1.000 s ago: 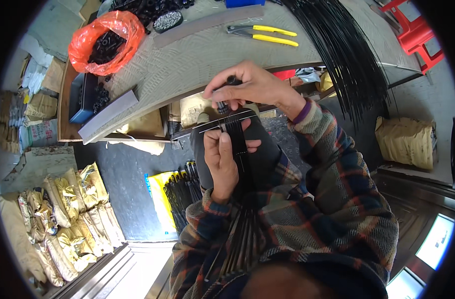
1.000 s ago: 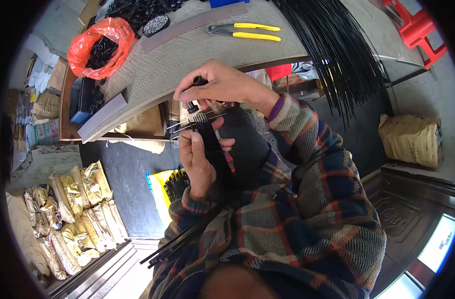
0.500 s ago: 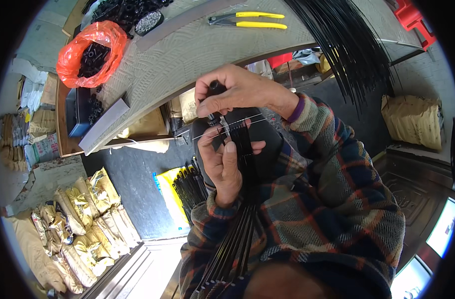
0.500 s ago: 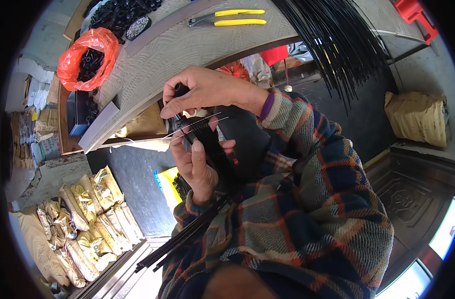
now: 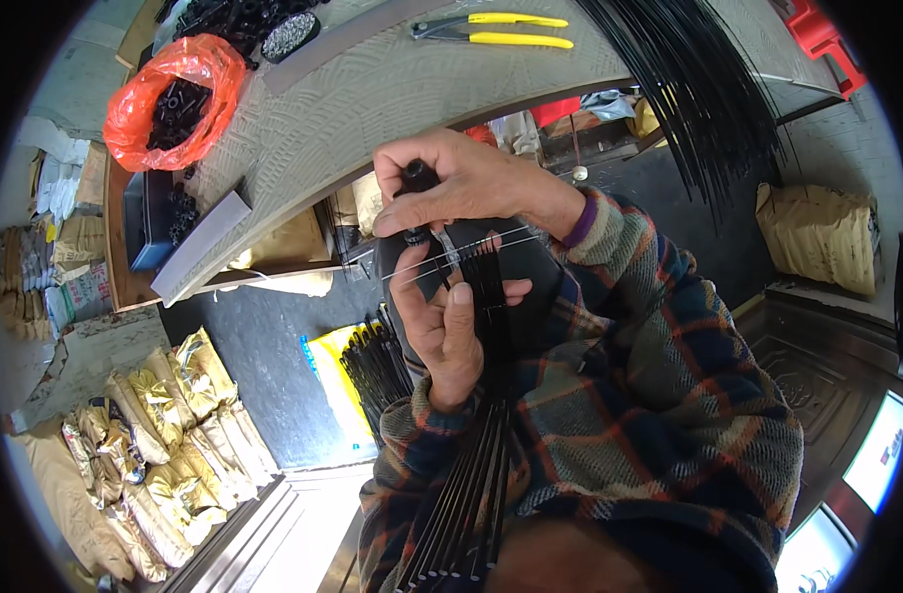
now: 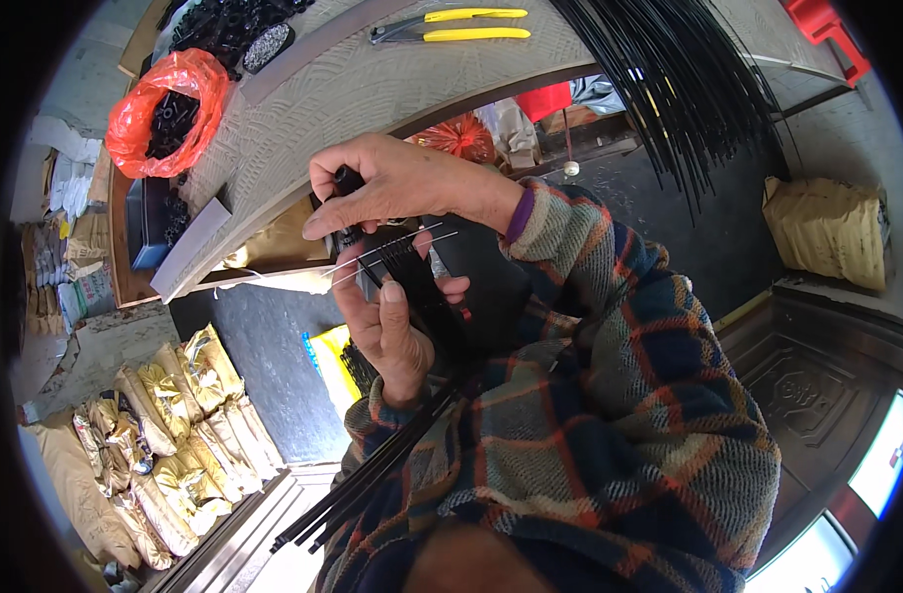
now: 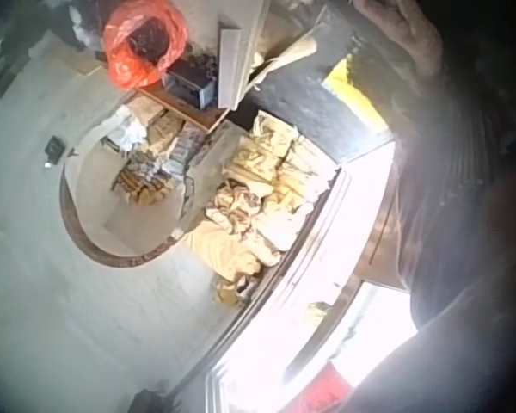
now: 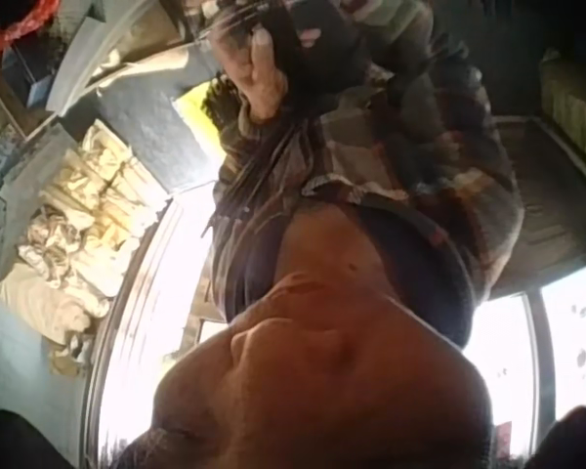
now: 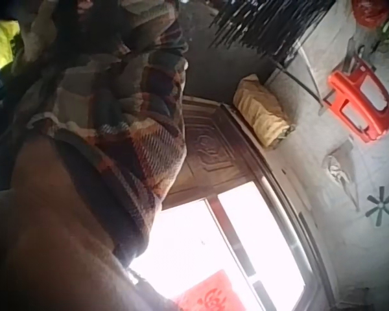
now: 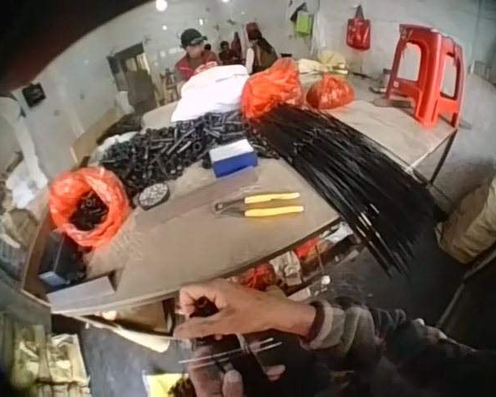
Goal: Assemble black plastic strips into connector pieces and trim the excess ends using pliers at a workbench.
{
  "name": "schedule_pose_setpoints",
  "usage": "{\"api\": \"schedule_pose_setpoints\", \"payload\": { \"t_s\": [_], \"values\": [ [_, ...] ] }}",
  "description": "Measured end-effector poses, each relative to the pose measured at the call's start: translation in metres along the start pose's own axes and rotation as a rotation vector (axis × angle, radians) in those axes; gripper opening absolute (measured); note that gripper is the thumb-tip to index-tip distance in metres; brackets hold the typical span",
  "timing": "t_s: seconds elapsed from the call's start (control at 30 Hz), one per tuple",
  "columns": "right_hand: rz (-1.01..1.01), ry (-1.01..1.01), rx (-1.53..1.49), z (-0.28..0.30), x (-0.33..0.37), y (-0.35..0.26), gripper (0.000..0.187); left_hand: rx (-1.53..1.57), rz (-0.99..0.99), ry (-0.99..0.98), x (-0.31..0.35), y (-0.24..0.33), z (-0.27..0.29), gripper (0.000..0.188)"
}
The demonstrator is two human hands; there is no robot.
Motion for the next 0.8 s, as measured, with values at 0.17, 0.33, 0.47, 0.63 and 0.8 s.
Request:
{"api": "schedule_pose_setpoints", "payload": {
  "t_s": [0.17, 0.33, 0.47, 0.63, 0.8],
  "values": [
    [-0.049, -0.037, -0.033, 0.010, 0.008, -0.004, 0.020, 0.030, -0.038, 0.028, -0.006, -0.006, -0.012, 0.042],
    [-0.020, -0.097, -0.041, 0.003, 0.006, -0.002, 0.018, 0.046, -0.075, 0.043, -0.007, -0.004, -0.003, 0.039],
    [0.052, -0.101, 0.042, 0.002, 0.004, -0.001, 0.019, 0.049, -0.071, 0.039, -0.007, -0.002, -0.001, 0.034],
    [0.143, -0.106, 0.030, 0.000, 0.003, 0.004, 0.020, 0.036, -0.067, 0.044, -0.007, -0.002, -0.002, 0.027],
    [0.134, -0.102, 0.014, 0.004, 0.006, 0.001, 0.020, 0.062, -0.018, 0.084, -0.007, -0.003, -0.005, 0.033]
  ]
}}
Point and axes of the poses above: each hand's wrist, its own x-axis away from the middle knuckle, its own z-axis out of the back of the hand, y = z × x, the point moved 1 cm from there along -x, towards the middle knuckle, and after that the axes turned 15 degrees about x, right-handed, at the moved point
